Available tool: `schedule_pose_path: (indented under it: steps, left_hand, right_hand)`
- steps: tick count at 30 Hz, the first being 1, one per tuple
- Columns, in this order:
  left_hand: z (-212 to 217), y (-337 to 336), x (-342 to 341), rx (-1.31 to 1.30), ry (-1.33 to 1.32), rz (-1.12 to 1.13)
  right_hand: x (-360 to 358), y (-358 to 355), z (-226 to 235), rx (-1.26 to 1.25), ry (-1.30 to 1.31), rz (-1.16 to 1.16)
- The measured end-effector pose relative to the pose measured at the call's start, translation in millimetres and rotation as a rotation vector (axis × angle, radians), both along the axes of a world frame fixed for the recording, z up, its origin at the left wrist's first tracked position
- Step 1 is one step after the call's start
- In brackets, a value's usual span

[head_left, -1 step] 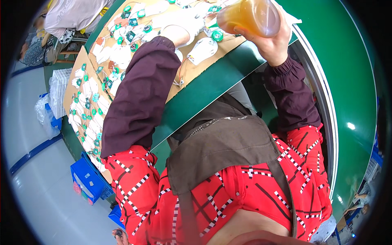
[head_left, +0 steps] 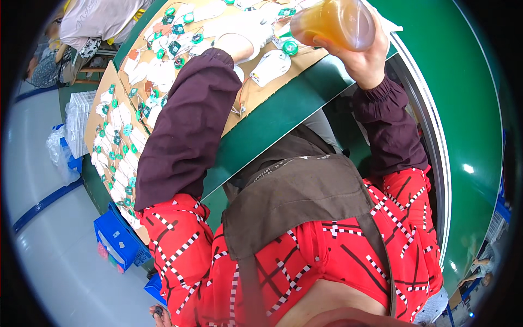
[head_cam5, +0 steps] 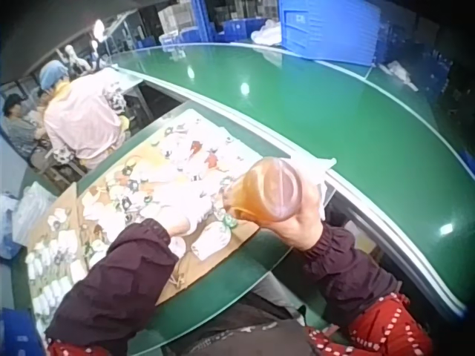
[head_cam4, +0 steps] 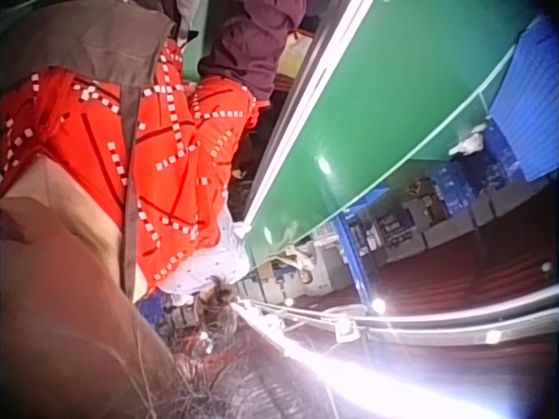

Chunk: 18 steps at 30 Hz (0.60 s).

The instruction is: Applying a liquid substance from a squeeze bottle into small white plastic components on an assembly table.

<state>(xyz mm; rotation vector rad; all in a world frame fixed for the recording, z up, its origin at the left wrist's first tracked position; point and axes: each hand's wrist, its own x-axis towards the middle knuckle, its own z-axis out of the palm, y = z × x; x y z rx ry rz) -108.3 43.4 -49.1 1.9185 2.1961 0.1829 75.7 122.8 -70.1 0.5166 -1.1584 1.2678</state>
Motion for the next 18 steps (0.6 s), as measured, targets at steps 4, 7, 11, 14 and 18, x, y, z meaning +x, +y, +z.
schedule_pose_path:
  steps: [4,7,11,14,18]
  left_hand:
    - [3,-7,0,0.054,0.017,0.013]
    - [-4,-6,-4,0.091,-0.047,0.006]
    - [-6,0,0,0.08,-0.021,-0.005]
    - [2,-9,-3,0.03,0.022,0.027]
    - [-5,-7,-3,0.035,0.084,-0.016]
  right_hand:
    - [28,-22,30,-0.089,-0.772,-0.414]
    - [29,-23,30,-0.213,-0.746,-0.297]
    - [-1,3,-5,-0.096,-0.02,0.18]
    - [21,-15,27,-0.235,-0.827,-0.336]
    - [27,-16,43,-0.493,-0.872,-0.139]
